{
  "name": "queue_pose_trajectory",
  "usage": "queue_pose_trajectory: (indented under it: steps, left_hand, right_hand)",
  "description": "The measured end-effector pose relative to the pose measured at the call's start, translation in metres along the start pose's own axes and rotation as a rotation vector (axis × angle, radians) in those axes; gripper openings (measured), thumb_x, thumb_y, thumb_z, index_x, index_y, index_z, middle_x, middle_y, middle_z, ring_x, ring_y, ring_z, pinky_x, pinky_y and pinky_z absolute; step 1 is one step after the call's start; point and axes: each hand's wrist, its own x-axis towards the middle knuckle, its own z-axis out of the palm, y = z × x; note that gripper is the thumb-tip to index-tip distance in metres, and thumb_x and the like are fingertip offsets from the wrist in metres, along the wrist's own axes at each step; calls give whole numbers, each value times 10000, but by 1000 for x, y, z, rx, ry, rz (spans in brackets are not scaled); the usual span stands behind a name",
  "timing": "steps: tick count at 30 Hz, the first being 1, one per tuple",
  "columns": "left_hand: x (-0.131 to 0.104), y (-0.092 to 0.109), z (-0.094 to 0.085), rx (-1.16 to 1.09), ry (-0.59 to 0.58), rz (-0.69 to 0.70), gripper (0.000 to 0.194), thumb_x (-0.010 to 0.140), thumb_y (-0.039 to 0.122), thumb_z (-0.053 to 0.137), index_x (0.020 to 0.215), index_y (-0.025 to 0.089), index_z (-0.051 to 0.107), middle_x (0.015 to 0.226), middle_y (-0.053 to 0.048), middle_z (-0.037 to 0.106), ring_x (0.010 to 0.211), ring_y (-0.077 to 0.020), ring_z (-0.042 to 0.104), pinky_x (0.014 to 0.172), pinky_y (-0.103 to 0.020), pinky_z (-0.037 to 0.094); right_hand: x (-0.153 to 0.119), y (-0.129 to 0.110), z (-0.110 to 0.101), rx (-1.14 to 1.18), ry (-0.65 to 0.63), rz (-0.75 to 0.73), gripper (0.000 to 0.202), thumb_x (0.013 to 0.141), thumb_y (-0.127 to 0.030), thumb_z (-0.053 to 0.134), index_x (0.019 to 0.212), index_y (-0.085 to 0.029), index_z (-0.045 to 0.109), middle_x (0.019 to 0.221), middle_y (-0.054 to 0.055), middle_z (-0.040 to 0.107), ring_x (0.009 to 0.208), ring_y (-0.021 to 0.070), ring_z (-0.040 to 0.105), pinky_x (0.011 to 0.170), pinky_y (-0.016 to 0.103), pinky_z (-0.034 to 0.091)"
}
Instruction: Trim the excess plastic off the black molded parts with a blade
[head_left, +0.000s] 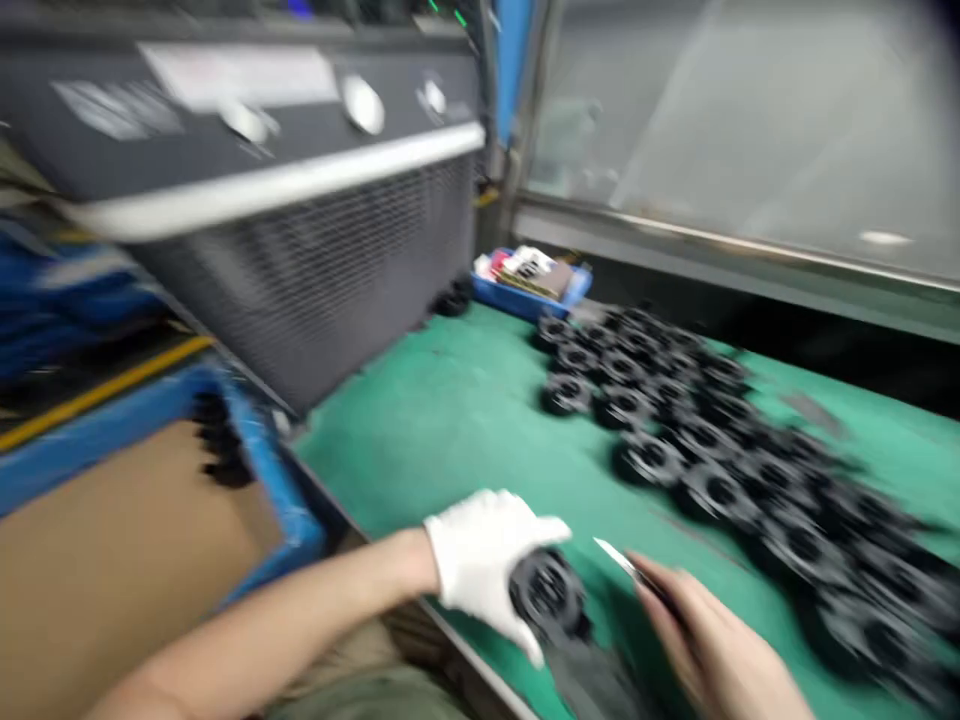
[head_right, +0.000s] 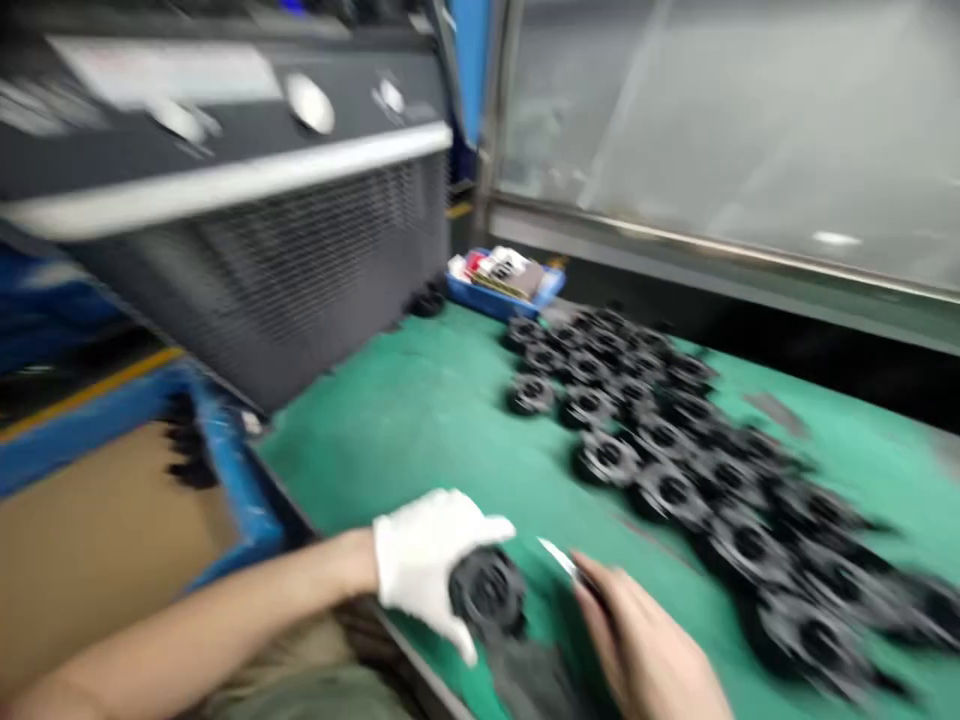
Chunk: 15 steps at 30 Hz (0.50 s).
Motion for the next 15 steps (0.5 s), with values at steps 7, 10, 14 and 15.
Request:
queue_pose_trajectory:
  steps: [7, 10, 14, 15]
  left_hand:
    - [0, -14, 38, -22, 156, 245, 1277, 639, 848, 821, 1597, 138, 366, 1429, -230, 657, 1311, -478, 625, 1183, -623, 430]
    - [-2, -8, 37, -14, 204, 259, 1055, 716, 821, 789, 1473, 151, 486, 1315, -191, 705, 1186, -418, 693, 1122, -572, 487]
    - [2, -6, 30, -56, 230, 262, 902, 759, 805, 763, 1341, 150, 548, 1165, -154, 726, 1046, -356, 734, 1002, -501, 552]
    - [3, -6, 30, -69, 221, 257, 902, 755, 810, 763, 1330, 148, 550, 1162, -155, 725, 1042, -355, 736, 996, -501, 554]
  right_hand:
    - [-46, 5, -19, -97, -216, -16, 139, 1100, -192, 552, 1227, -178, 607, 964, 62, 718, 809, 198, 656, 711, 328, 518]
    - [-49, 5, -15, -44, -233, -44, 143, 1086, -166, 582, 1227, -182, 602, 1009, 69, 726, 833, 198, 626, 742, 341, 492]
    - [-54, 4, -16, -4, -212, -33, 222, 1053, -130, 635, 1271, -161, 602, 1084, 98, 719, 888, 201, 614, 772, 340, 489]
    - [-55, 4, -15, -3, -205, -31, 239, 1044, -122, 646, 1277, -157, 605, 1082, 98, 719, 882, 200, 607, 768, 340, 485]
